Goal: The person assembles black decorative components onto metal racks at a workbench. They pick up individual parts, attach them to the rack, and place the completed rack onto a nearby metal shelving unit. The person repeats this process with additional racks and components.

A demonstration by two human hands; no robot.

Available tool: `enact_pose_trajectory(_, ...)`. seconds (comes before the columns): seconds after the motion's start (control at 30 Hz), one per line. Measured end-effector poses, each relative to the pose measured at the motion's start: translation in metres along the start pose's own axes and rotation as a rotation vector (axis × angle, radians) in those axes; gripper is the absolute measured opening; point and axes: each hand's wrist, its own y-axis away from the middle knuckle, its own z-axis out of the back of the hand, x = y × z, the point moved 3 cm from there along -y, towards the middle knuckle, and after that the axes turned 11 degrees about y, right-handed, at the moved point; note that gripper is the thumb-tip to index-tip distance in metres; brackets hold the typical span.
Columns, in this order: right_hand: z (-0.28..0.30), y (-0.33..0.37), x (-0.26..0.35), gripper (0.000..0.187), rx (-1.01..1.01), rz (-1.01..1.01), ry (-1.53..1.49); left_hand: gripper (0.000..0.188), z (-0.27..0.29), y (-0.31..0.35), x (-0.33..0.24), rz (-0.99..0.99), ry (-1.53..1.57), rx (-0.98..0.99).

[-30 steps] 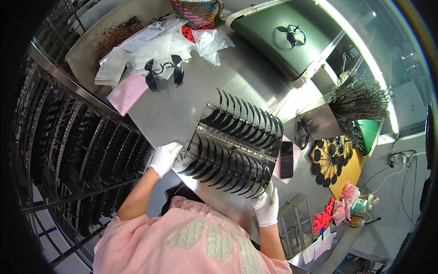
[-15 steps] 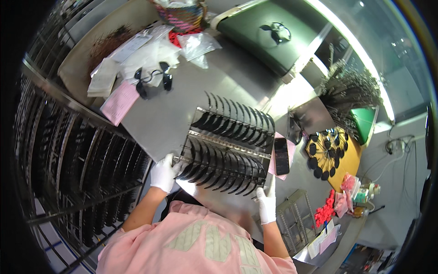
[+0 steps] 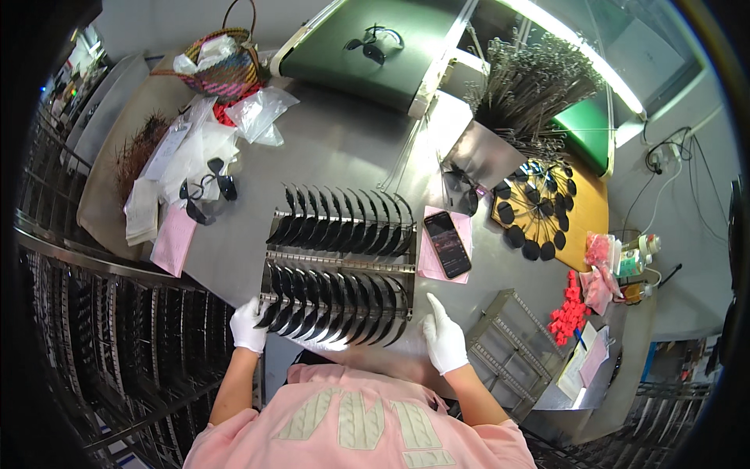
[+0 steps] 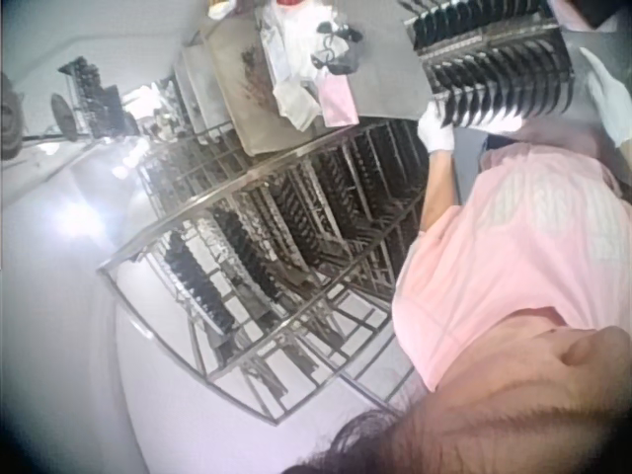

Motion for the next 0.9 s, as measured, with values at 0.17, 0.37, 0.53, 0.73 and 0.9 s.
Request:
enact_pose_trajectory(0.17,-0.010,-0.021,0.012,0.028,-0.107,0.256,0.402,0.021,-0.005,0.006,-0.003,0.692,1.058,0.304)
enact_pose_trajectory(0.37,0.011,0.025,0.111,0.030,-0.287,0.779,0.297,0.024,-0.047,0.002,-0.083,0.962,1.772,0.392)
enact_pose_trajectory(0.53,0.005,0.044,0.174,0.037,-0.493,0.958,0.249,0.024,-0.063,0.002,-0.101,0.912,1.838,0.305)
enact_pose_trajectory(0.73,0.004,0.037,0.139,0.035,-0.605,0.929,0.122,0.025,-0.045,-0.033,-0.090,0.860,1.797,0.219)
enact_pose_trajectory(0.9,0.002,0.026,0.091,0.026,-0.462,0.681,0.084,0.026,-0.064,-0.033,-0.110,0.847,1.755,0.327)
